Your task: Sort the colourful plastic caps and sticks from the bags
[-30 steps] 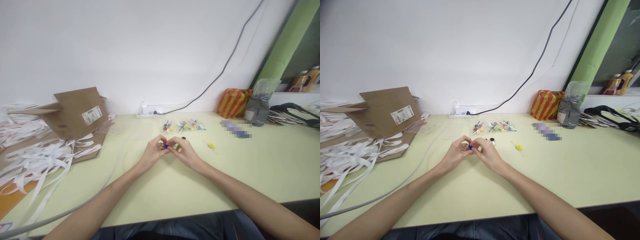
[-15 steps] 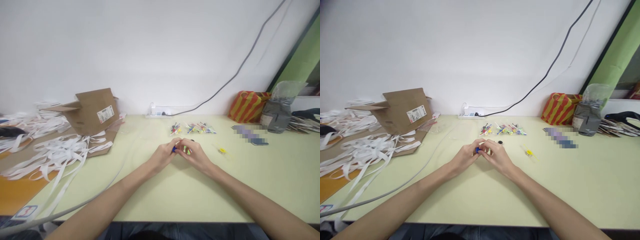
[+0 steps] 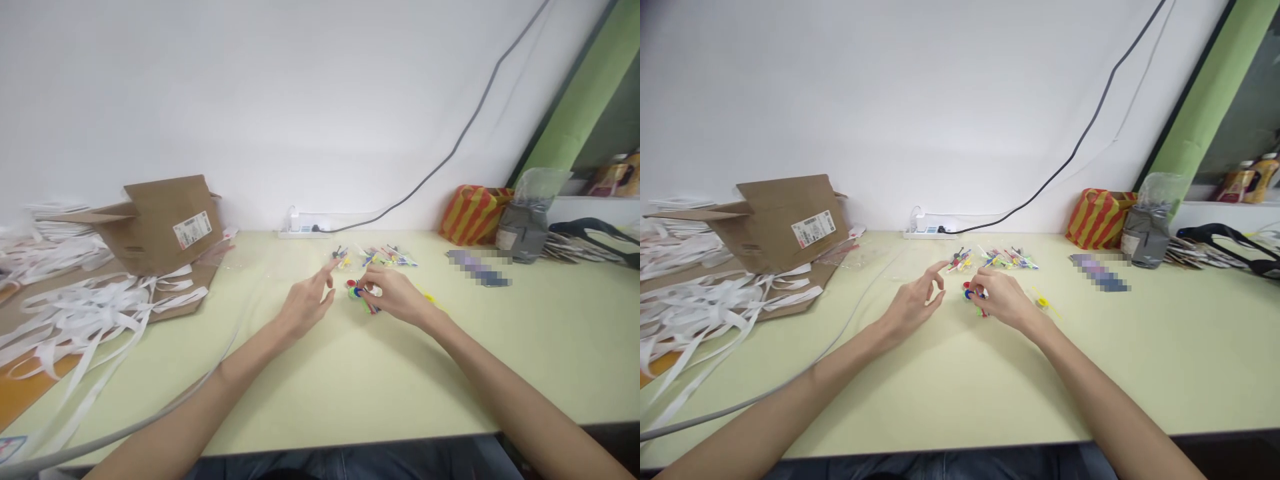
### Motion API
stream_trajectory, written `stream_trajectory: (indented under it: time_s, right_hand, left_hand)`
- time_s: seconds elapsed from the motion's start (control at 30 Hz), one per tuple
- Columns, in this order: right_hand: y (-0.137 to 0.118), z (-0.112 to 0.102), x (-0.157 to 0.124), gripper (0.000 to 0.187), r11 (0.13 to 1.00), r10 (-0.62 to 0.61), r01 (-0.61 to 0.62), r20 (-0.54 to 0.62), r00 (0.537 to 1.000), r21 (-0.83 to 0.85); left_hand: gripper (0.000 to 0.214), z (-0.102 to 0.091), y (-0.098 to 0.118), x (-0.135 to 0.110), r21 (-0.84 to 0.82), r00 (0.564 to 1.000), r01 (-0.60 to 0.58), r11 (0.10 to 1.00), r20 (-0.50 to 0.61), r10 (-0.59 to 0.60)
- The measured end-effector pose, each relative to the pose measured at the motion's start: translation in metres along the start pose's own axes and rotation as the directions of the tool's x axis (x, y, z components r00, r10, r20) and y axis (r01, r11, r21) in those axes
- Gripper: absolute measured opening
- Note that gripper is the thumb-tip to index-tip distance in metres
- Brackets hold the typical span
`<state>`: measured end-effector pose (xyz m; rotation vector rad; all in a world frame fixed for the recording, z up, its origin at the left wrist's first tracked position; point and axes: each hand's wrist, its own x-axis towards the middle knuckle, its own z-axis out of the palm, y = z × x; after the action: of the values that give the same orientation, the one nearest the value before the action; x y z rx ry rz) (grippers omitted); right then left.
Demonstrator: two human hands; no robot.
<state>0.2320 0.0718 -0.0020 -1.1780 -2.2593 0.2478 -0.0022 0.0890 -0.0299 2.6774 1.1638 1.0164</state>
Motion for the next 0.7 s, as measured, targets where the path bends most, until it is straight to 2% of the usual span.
stream_trajectory:
  time_s: [0.13, 0.27, 0.4, 0.6, 0.7]
  right_hand:
    - [-0.001, 0.001, -0.001, 0.011, 0.997, 0.041, -0.031, 0.127, 0.991, -0.075]
    - [0.002, 0.009, -0.001, 0.013, 0.992, 0.023, 0.001, 0.186, 0.982, -0.129]
    - [0.008, 0.014, 0.0, 0.014, 0.985, 0.014, 0.021, 0.199, 0.98, -0.174]
    - [0.01, 0.018, 0.0, 0.015, 0.987, 0.051, -0.022, 0.184, 0.982, -0.158]
    - [0.01, 0.013, 0.004, 0.018, 0.989, 0.052, -0.03, 0.152, 0.987, -0.145]
  left_hand:
    - [0.06, 0.006, -0.01, 0.0, -0.028, 0.999, 0.033, 0.999, -0.017, -0.034]
    - [0.064, 0.009, -0.009, -0.001, -0.073, 0.999, -0.031, 0.997, 0.012, 0.032]
    - [0.067, 0.008, -0.008, -0.001, -0.12, 0.995, -0.06, 0.991, 0.067, 0.069]
    - [0.064, 0.009, -0.01, 0.0, -0.157, 0.995, -0.069, 0.985, 0.061, 0.079]
    - [0.061, 0.007, -0.006, 0.001, -0.174, 0.992, -0.101, 0.98, 0.058, 0.113]
